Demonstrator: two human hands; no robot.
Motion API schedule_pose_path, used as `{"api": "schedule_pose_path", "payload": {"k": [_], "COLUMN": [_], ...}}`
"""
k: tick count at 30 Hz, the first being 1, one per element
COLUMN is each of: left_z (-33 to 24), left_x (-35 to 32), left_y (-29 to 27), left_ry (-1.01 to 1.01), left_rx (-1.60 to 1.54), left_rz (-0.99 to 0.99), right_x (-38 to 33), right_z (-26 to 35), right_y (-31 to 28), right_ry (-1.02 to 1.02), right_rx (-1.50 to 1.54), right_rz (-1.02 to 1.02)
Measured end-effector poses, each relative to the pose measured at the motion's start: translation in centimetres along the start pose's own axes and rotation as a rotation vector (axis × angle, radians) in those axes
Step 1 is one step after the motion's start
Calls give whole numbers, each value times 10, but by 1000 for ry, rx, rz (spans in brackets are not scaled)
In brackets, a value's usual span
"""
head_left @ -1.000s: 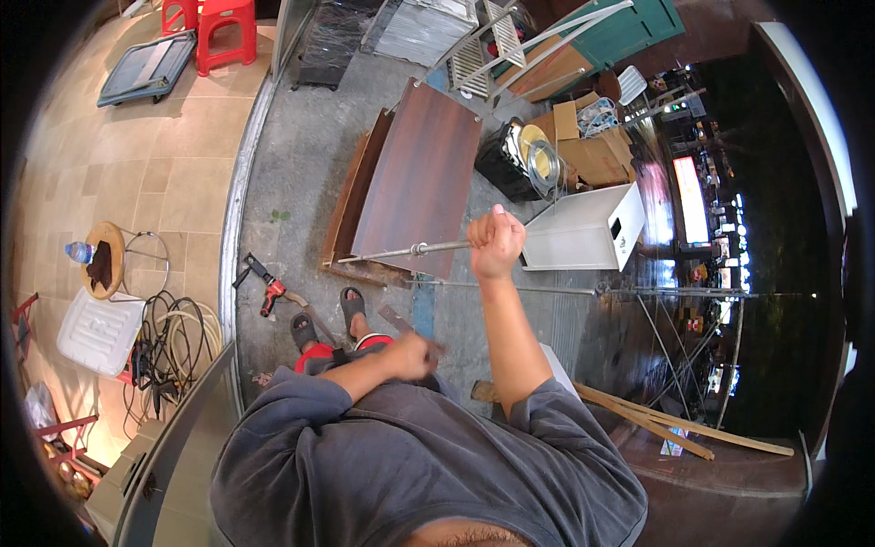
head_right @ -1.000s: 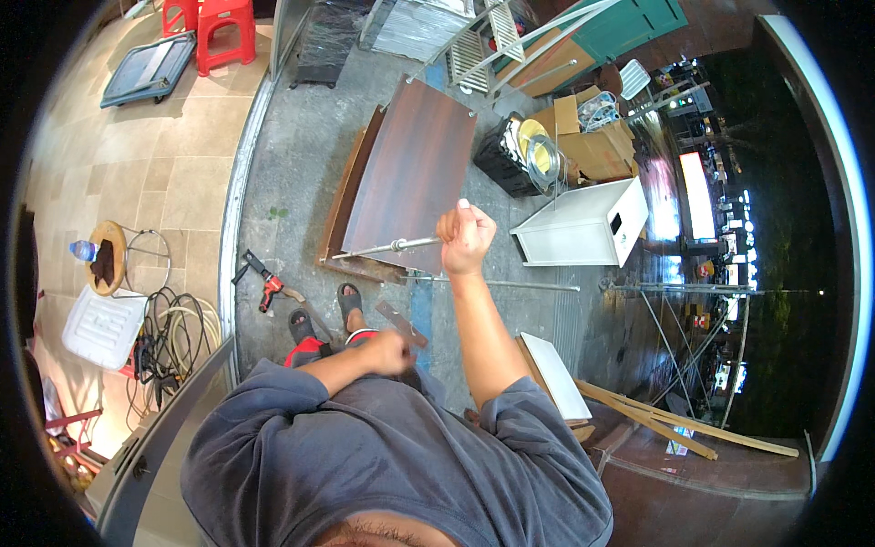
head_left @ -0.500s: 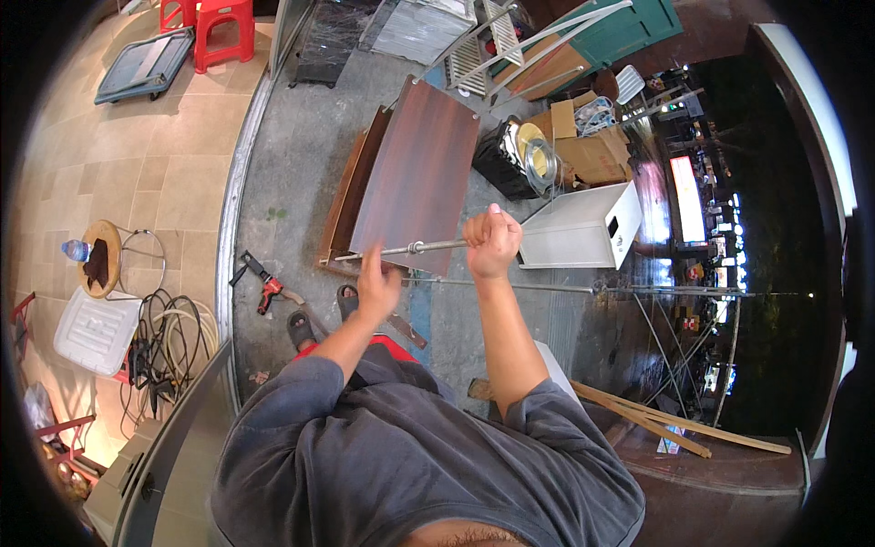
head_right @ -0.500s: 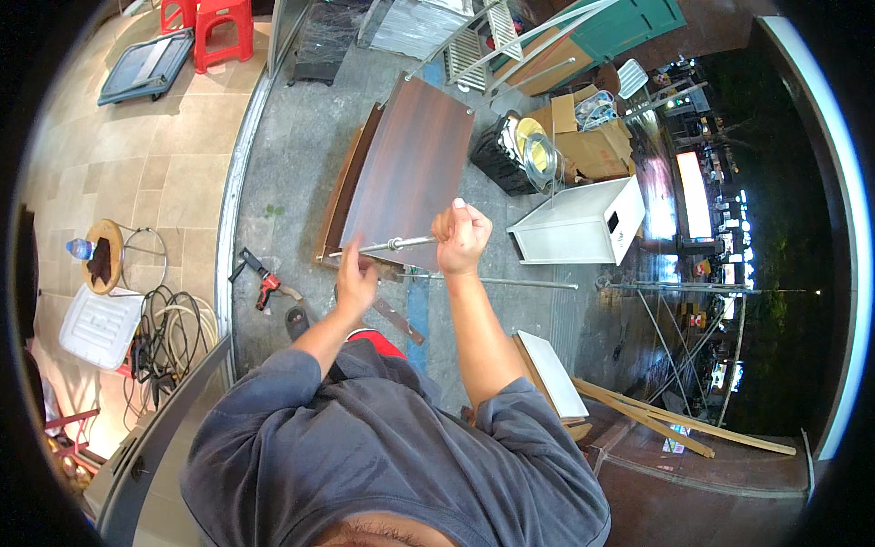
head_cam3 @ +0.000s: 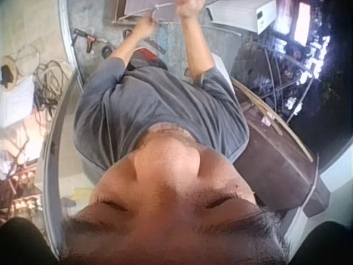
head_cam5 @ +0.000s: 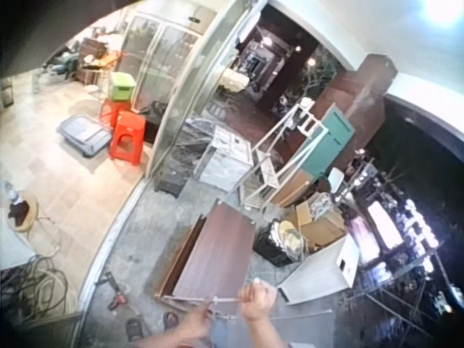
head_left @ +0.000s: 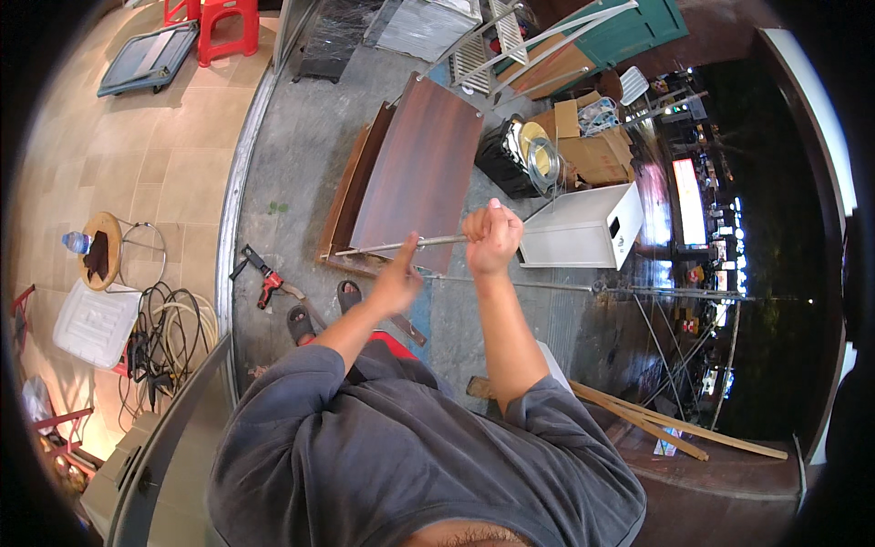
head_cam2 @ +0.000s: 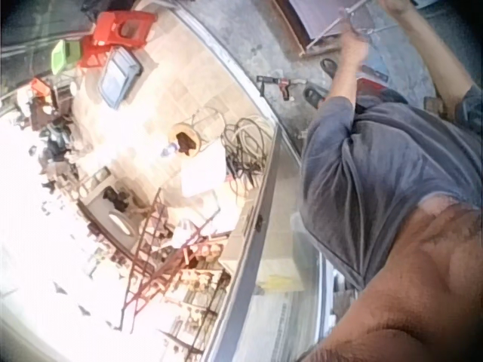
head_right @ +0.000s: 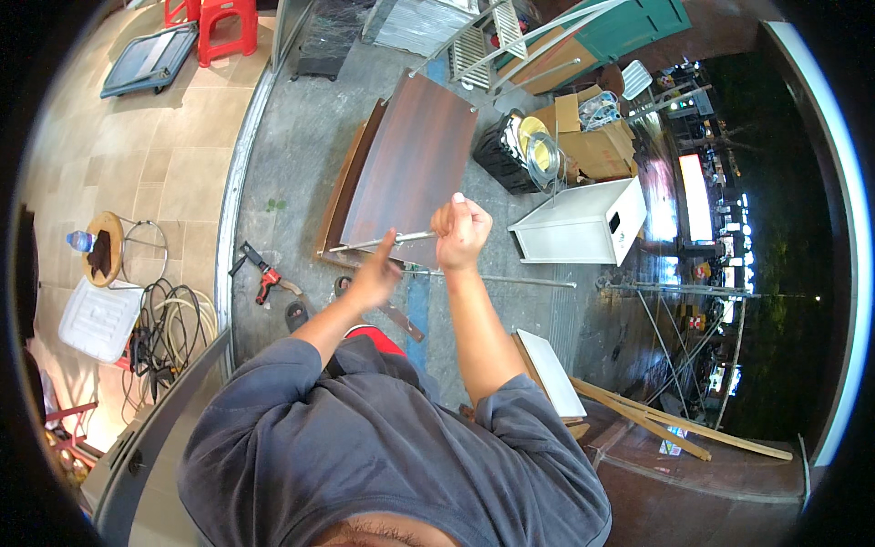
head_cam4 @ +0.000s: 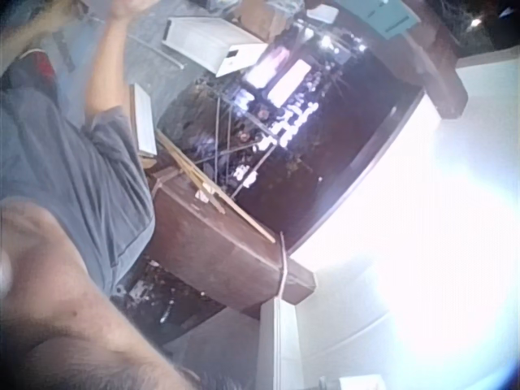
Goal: The person assembles a wooden furniture piece by inserting long metal threaded rods into pre-drilled holes and securing them with washers and nuts by hand.
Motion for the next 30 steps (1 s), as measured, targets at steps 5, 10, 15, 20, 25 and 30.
{"api": "schedule_pose_path", "payload": {"k": [5,10,15,20,25,30], "left_z": [-28,-16,-21,-22,-23,-12], "left_x": [-116,4,-71,-18,-27,-52], "left_y": [73,-35,57,-17,16,26], "left_ry": [556,92,268,17,-7,77], "left_rx": [245,-132,15,40,-83,143], "left_rz": [503,-329,396,-195,-42,28], "right_x": [4,0,5,-3,-4,-2], "right_z": [0,1,2,5,6,6], "right_y": [-14,-5,-16,-10,-19,-11], "right_ry": [3,-2,-1,12,1,28], "right_rx": [12,-9,7,-17,-14,-65], "right_rz": [-6,1,3,-7,-21,-4]}}
Point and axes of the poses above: each hand's wrist, its own x-axis towards the middle knuckle, its own y-axis out of the palm, z = x × y, the point moved 9 cm from there along x, towards the middle knuckle, and after that the axes turned 12 degrees about x, right-handed, at the moved point
